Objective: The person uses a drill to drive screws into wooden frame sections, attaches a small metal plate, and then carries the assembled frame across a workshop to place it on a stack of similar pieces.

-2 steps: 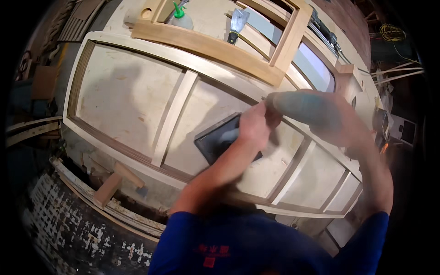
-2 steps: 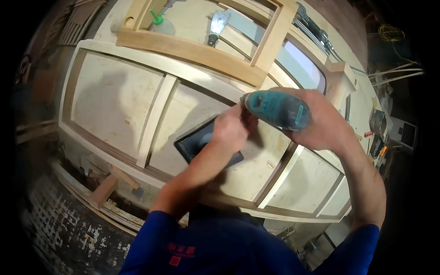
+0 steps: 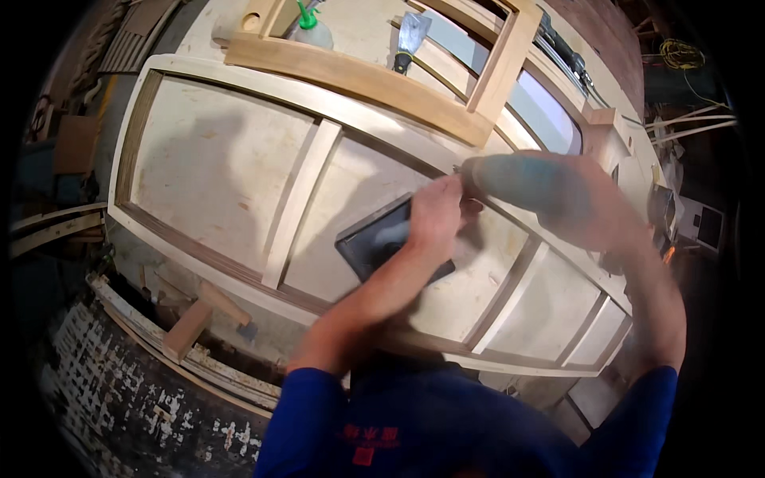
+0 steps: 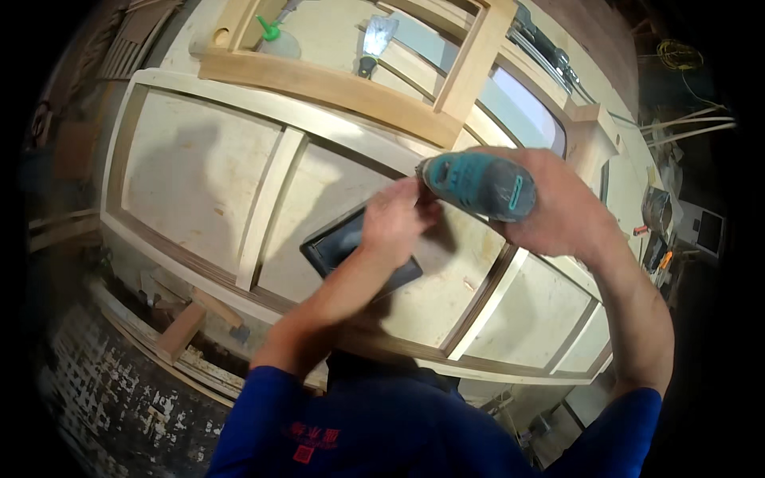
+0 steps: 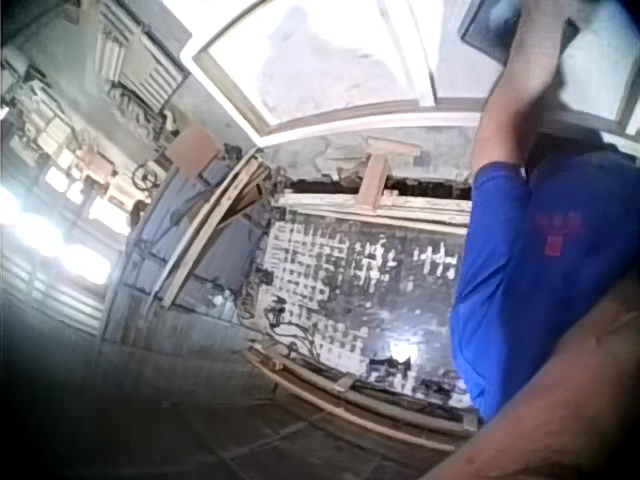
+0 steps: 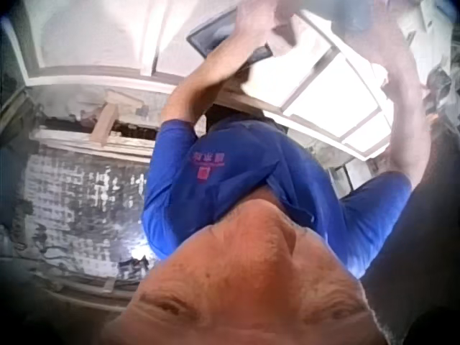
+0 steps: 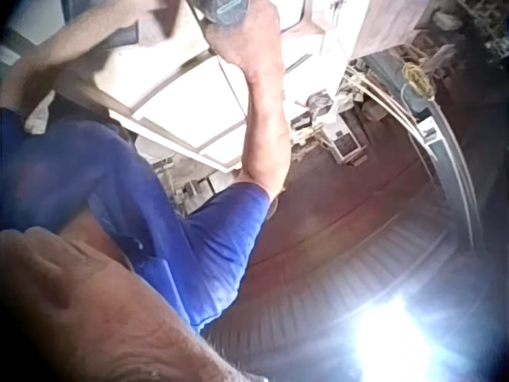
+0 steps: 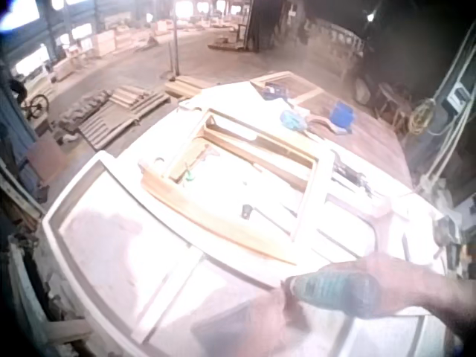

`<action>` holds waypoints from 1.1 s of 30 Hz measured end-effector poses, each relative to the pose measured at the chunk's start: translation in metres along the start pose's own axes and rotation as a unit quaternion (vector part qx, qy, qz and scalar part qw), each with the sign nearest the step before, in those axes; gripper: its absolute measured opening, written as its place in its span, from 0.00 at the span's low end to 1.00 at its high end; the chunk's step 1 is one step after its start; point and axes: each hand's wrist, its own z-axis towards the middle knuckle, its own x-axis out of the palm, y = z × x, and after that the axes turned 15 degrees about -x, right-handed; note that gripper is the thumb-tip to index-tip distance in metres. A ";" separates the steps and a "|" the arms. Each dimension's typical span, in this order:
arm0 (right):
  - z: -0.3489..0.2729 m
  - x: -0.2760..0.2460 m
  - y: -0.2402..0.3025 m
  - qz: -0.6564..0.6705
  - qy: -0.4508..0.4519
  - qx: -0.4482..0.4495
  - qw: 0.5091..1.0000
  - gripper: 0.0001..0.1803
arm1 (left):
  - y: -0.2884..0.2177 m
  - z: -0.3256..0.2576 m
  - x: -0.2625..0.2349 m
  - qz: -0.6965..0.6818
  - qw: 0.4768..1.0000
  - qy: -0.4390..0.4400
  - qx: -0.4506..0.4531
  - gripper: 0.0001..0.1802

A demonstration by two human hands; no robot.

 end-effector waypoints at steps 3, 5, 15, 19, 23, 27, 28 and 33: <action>0.004 0.000 -0.008 -0.030 0.002 -0.025 0.999 0.22 | -0.036 -0.003 -0.033 0.567 0.640 -0.177 0.488 0.16; -0.001 -0.003 -0.005 -0.005 0.010 0.066 0.998 0.20 | -0.077 -0.009 -0.029 0.703 0.429 -0.165 0.543 0.20; 0.009 -0.004 0.012 -0.037 0.028 0.186 0.981 0.28 | -0.114 0.051 -0.059 0.803 0.155 -0.056 0.573 0.06; 0.013 -0.006 0.012 -0.071 0.059 0.166 0.982 0.28 | -0.115 0.052 -0.062 0.793 0.143 -0.059 0.589 0.07; 0.013 -0.005 0.010 -0.065 0.066 0.139 0.986 0.28 | -0.114 0.053 -0.063 0.763 0.162 -0.045 0.624 0.07; 0.015 -0.008 0.008 -0.111 0.081 0.139 0.981 0.29 | -0.113 0.052 -0.063 0.762 0.157 -0.054 0.626 0.07; 0.015 -0.007 0.006 -0.111 0.074 0.114 0.984 0.27 | -0.114 0.052 -0.063 0.761 0.147 -0.059 0.629 0.07; 0.015 -0.006 -0.012 -0.112 0.076 0.016 0.991 0.17 | -0.116 0.052 -0.064 0.743 0.140 -0.051 0.652 0.08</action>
